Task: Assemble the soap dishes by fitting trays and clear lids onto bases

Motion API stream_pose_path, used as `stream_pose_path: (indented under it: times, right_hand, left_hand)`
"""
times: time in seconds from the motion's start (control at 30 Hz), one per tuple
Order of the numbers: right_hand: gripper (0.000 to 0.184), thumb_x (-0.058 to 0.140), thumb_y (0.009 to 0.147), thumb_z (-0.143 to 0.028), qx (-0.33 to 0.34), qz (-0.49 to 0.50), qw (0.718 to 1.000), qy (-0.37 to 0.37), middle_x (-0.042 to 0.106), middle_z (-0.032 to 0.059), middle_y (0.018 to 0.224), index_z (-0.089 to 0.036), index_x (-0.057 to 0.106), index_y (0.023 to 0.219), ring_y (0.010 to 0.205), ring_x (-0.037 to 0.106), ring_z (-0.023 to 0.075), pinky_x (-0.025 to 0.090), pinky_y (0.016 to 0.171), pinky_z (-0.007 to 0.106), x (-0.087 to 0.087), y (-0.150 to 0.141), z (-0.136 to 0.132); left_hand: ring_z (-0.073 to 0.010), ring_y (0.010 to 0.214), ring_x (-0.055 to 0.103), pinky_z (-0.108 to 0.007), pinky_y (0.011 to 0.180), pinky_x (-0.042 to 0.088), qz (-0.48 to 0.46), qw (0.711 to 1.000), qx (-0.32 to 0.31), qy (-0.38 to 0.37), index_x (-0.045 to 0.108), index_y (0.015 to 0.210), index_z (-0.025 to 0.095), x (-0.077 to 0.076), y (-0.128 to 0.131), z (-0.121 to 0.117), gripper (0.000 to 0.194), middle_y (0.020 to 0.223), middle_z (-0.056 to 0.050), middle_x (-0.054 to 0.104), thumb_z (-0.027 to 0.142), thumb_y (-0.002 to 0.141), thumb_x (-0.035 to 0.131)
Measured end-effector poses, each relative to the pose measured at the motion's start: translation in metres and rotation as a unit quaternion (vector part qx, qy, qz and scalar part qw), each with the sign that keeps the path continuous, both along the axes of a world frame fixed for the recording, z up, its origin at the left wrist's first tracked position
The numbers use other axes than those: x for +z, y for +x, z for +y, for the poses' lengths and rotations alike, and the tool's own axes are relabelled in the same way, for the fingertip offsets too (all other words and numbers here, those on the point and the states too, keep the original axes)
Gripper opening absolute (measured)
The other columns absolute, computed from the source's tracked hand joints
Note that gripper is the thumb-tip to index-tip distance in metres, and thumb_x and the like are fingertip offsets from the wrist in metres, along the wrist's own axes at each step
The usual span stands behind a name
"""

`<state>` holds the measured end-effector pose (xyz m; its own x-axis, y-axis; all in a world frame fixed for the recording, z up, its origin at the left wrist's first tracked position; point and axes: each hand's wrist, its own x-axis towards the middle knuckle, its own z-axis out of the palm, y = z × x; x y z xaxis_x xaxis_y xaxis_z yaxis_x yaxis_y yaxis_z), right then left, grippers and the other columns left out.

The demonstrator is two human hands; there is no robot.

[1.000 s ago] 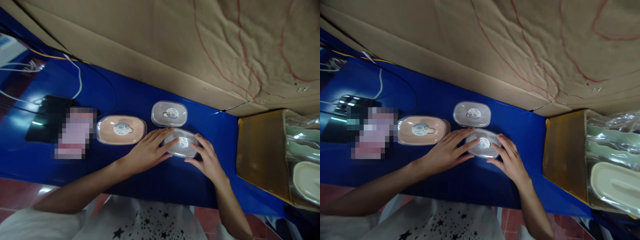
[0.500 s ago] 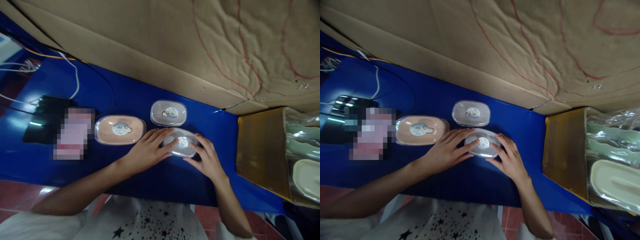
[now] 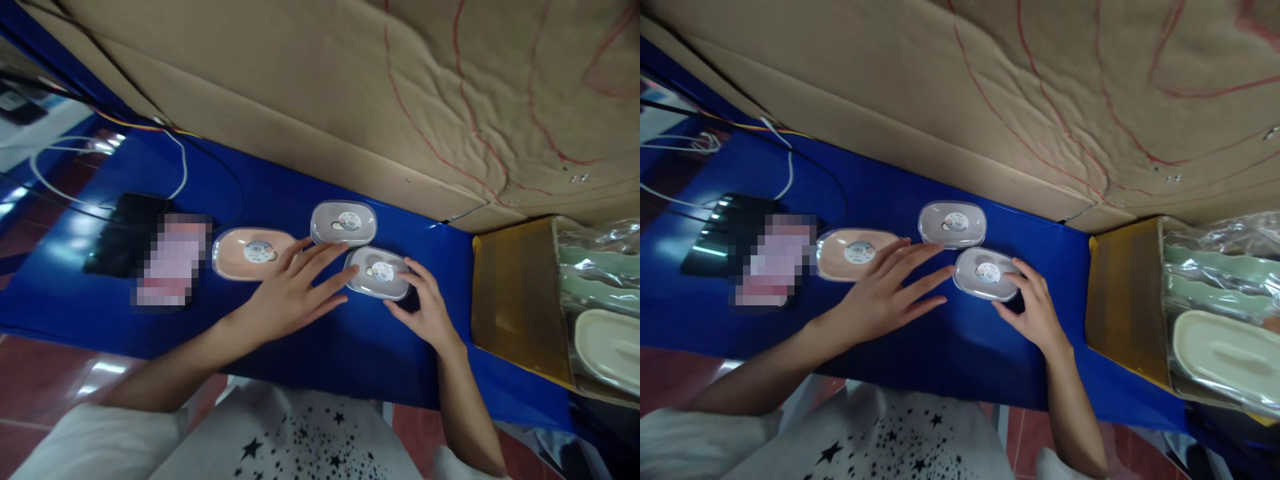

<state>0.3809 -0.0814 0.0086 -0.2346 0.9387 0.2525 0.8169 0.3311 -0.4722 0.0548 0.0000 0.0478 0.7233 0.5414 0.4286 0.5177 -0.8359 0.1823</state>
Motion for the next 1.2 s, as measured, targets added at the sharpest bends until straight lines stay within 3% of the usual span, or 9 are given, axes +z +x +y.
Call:
stream_pose_path:
  times: [0.17, 0.37, 0.53, 0.63, 0.73, 0.83, 0.93, 1.1, 1.2]
  right_hand:
    - [0.056, 0.082, 0.096, -0.04, -0.031, 0.01, 0.999, -0.017, 0.056, 0.0147, 0.161, -0.032, 0.055, 0.144, 0.151, 0.055, 0.0362, 0.049, 0.124, 0.063, 0.006, 0.017, 0.002]
    - [0.053, 0.084, 0.092, -0.051, -0.052, 0.019, 0.992, -0.113, 0.053, 0.0113, 0.154, -0.032, 0.059, 0.135, 0.15, 0.053, 0.035, 0.044, 0.127, 0.058, 0.026, 0.047, -0.009]
    - [0.056, 0.075, 0.094, -0.063, -0.04, -0.056, 0.98, -0.186, 0.051, 0.0118, 0.161, -0.035, 0.059, 0.14, 0.151, 0.053, 0.0393, 0.045, 0.122, 0.065, 0.047, 0.066, -0.016]
    - [0.053, 0.067, 0.1, -0.062, -0.024, -0.137, 0.979, -0.146, 0.056, 0.0139, 0.161, -0.034, 0.061, 0.144, 0.15, 0.054, 0.0432, 0.044, 0.12, 0.071, 0.06, 0.045, -0.003]
    - [0.043, 0.058, 0.108, -0.048, 0.018, -0.191, 0.977, -0.088, 0.058, 0.018, 0.161, -0.028, 0.064, 0.145, 0.152, 0.052, 0.0449, 0.04, 0.122, 0.074, 0.07, -0.01, 0.02]
    - [0.053, 0.058, 0.109, -0.041, 0.116, -0.177, 0.974, -0.079, 0.05, 0.0174, 0.17, -0.023, 0.055, 0.159, 0.157, 0.048, 0.0393, 0.04, 0.129, 0.066, 0.072, -0.075, 0.041]
    - [0.064, 0.061, 0.109, -0.041, 0.191, -0.161, 0.965, -0.082, 0.045, 0.0137, 0.176, -0.026, 0.043, 0.168, 0.164, 0.041, 0.0346, 0.034, 0.135, 0.061, 0.068, -0.111, 0.053]
    - [0.075, 0.061, 0.107, -0.06, 0.128, -0.171, 0.973, -0.086, 0.04, 0.02, 0.177, -0.023, 0.041, 0.169, 0.165, 0.038, 0.0399, 0.031, 0.133, 0.069, 0.051, -0.086, 0.059]
    - [0.067, 0.056, 0.11, -0.056, 0.086, -0.189, 0.976, -0.067, 0.039, 0.0216, 0.177, -0.022, 0.045, 0.166, 0.165, 0.038, 0.0399, 0.033, 0.132, 0.068, 0.038, -0.054, 0.052]
  left_hand:
    - [-0.0378, 0.151, 0.056, -0.061, 0.124, 0.048, 0.016, 0.997, 0.072, -0.008, 0.051, 0.159, 0.028, 0.012, -0.042, 0.005, 0.058, 0.166, -0.017, 0.053, 0.03, 0.105, 0.074]
    - [-0.0446, 0.155, 0.051, -0.068, 0.125, 0.044, 0.072, 0.99, 0.099, -0.066, 0.051, 0.16, 0.026, -0.005, -0.091, 0.01, 0.061, 0.169, -0.021, 0.048, 0.037, 0.104, 0.074]
    - [-0.0471, 0.155, 0.049, -0.07, 0.125, 0.042, 0.112, 0.986, 0.09, -0.09, 0.054, 0.156, 0.023, -0.012, -0.101, 0.018, 0.065, 0.169, -0.023, 0.048, 0.034, 0.098, 0.081]
    - [-0.0444, 0.149, 0.056, -0.065, 0.119, 0.048, 0.115, 0.985, 0.085, -0.094, 0.056, 0.155, 0.024, -0.01, -0.098, 0.018, 0.061, 0.166, -0.02, 0.054, 0.033, 0.099, 0.08]
    - [-0.0433, 0.148, 0.057, -0.062, 0.117, 0.049, 0.108, 0.986, 0.072, -0.106, 0.059, 0.154, 0.027, -0.008, -0.089, 0.01, 0.059, 0.166, -0.017, 0.055, 0.034, 0.099, 0.08]
    - [-0.0415, 0.15, 0.055, -0.06, 0.118, 0.048, 0.094, 0.987, 0.04, -0.123, 0.055, 0.158, 0.028, -0.006, -0.079, -0.003, 0.066, 0.169, -0.017, 0.052, 0.031, 0.098, 0.082]
    - [-0.0411, 0.151, 0.054, -0.06, 0.117, 0.049, 0.093, 0.987, -0.001, -0.131, 0.052, 0.161, 0.026, -0.003, -0.074, -0.014, 0.073, 0.171, -0.018, 0.049, 0.029, 0.096, 0.085]
    - [-0.0393, 0.154, 0.052, -0.06, 0.12, 0.049, 0.063, 0.989, 0.012, -0.133, 0.049, 0.162, 0.027, -0.006, -0.085, -0.024, 0.074, 0.17, -0.018, 0.05, 0.029, 0.098, 0.084]
    - [-0.0378, 0.156, 0.05, -0.058, 0.121, 0.049, 0.048, 0.989, 0.016, -0.139, 0.047, 0.164, 0.029, -0.014, -0.093, -0.024, 0.066, 0.17, -0.015, 0.05, 0.029, 0.104, 0.075]
